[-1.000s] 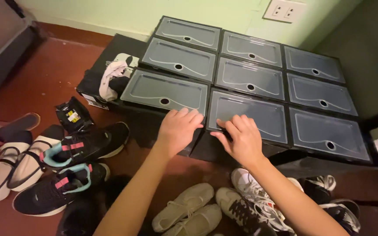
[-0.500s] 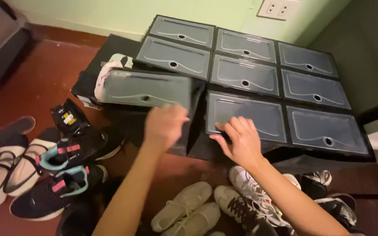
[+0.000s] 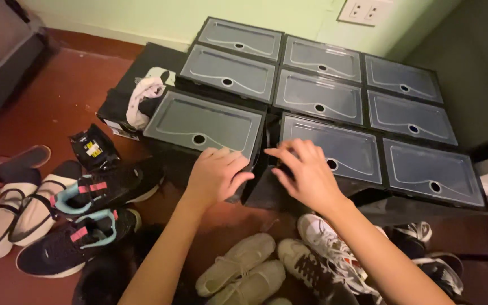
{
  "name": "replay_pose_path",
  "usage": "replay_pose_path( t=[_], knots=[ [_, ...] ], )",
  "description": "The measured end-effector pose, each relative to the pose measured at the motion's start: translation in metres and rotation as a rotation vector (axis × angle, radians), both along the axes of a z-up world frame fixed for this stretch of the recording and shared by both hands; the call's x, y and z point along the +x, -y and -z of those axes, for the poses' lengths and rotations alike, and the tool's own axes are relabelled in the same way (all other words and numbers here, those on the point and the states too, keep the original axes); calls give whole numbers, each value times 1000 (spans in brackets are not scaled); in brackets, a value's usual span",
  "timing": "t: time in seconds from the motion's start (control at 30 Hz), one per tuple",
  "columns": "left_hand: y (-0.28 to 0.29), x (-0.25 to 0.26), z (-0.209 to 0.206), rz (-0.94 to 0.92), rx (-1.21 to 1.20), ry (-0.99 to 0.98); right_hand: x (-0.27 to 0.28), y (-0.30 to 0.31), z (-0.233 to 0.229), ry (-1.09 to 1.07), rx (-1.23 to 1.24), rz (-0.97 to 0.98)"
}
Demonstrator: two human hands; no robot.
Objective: Assembling and organizing plastic shoe storage containers on the bedroom floor.
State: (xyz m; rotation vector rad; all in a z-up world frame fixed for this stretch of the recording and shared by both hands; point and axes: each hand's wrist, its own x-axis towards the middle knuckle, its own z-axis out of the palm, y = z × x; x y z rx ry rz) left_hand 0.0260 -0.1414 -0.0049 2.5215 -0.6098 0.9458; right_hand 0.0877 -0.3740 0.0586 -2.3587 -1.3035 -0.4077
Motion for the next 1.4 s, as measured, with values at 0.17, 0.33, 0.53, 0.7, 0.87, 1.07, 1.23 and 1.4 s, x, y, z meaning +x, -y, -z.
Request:
replay_pose_path(
  t=[0.17,0.33,0.53,0.7,0.87,1.07,1.23,1.4],
  knots=[
    [7,-1,-1,-18,46,-36,2,-14,15,15,-19,-7],
    [11,-4,-8,-12,35,-77,1,-18,21,0,5,21],
    [18,6,10,-80,84,-96,1,-20,24,23,14,77],
    [26,1,-10,-86,100,-219,4,-21,16,-11,15,55],
    [29,-7,9,-248,69,-136,19,-12,13,6,-53,164],
    [36,-19,0,-348,76,-178,20,-14,12,39,-87,157],
    [40,-19,-9,-337,4,-171,36,-20,-1,-129,20,9],
    [48,-13,-1,-394,-42,-106,66,-34,11,-140,-159,131]
  ],
)
